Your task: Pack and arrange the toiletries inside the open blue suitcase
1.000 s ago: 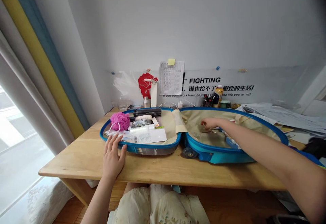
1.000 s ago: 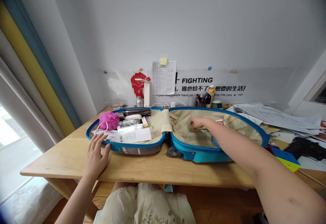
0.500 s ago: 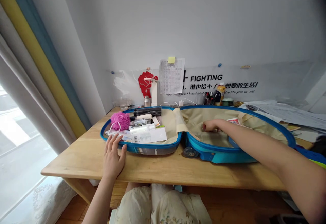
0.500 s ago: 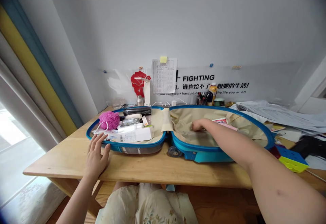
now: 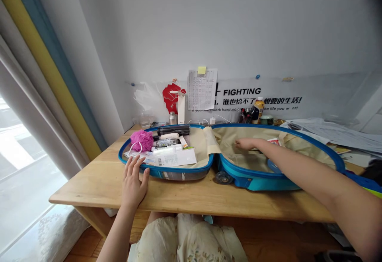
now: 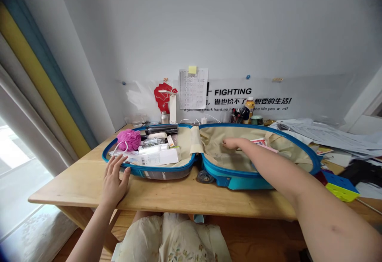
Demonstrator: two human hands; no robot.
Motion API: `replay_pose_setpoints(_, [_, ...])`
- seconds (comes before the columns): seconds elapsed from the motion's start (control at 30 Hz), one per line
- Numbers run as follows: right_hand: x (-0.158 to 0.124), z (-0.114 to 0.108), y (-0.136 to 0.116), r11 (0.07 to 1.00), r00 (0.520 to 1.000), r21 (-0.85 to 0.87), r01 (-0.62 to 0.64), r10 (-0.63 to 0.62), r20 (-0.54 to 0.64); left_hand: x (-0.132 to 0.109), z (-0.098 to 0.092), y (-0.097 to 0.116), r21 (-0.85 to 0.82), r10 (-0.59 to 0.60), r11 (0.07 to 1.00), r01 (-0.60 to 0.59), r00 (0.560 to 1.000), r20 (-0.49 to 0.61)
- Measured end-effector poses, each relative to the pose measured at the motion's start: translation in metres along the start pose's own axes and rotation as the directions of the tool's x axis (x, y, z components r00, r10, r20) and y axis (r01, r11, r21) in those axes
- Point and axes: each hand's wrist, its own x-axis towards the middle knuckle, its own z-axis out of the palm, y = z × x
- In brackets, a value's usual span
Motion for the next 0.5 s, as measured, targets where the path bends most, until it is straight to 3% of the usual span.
replay_pose_setpoints(0.1, [0.001,-0.027,-0.03,0.997,0.992,0.032,0.071,-0.074,0.098,0.0,0.0,0.0,0.002,-0.001,1.0,0.001,1.0,-0.001])
replay_pose_setpoints(0.23, [0.0,-0.051,-0.09,0.959,0.956,0.114,0.258,-0.271,0.114,0.0,0.0,0.001,0.0,0.0,1.0,0.0,1.0,-0.004])
replay_pose_setpoints(0.37, [0.008,-0.042,-0.145,0.896,0.877,0.151,0.418,-0.441,0.192,0.0,0.0,0.001,0.003,0.003,1.0,-0.003,1.0,0.008])
replay_pose_setpoints(0.5, [0.02,-0.016,-0.172,0.876,0.837,0.117,0.468,-0.482,0.261,-0.001,0.0,-0.002,0.0,0.012,1.0,-0.012,1.0,0.011])
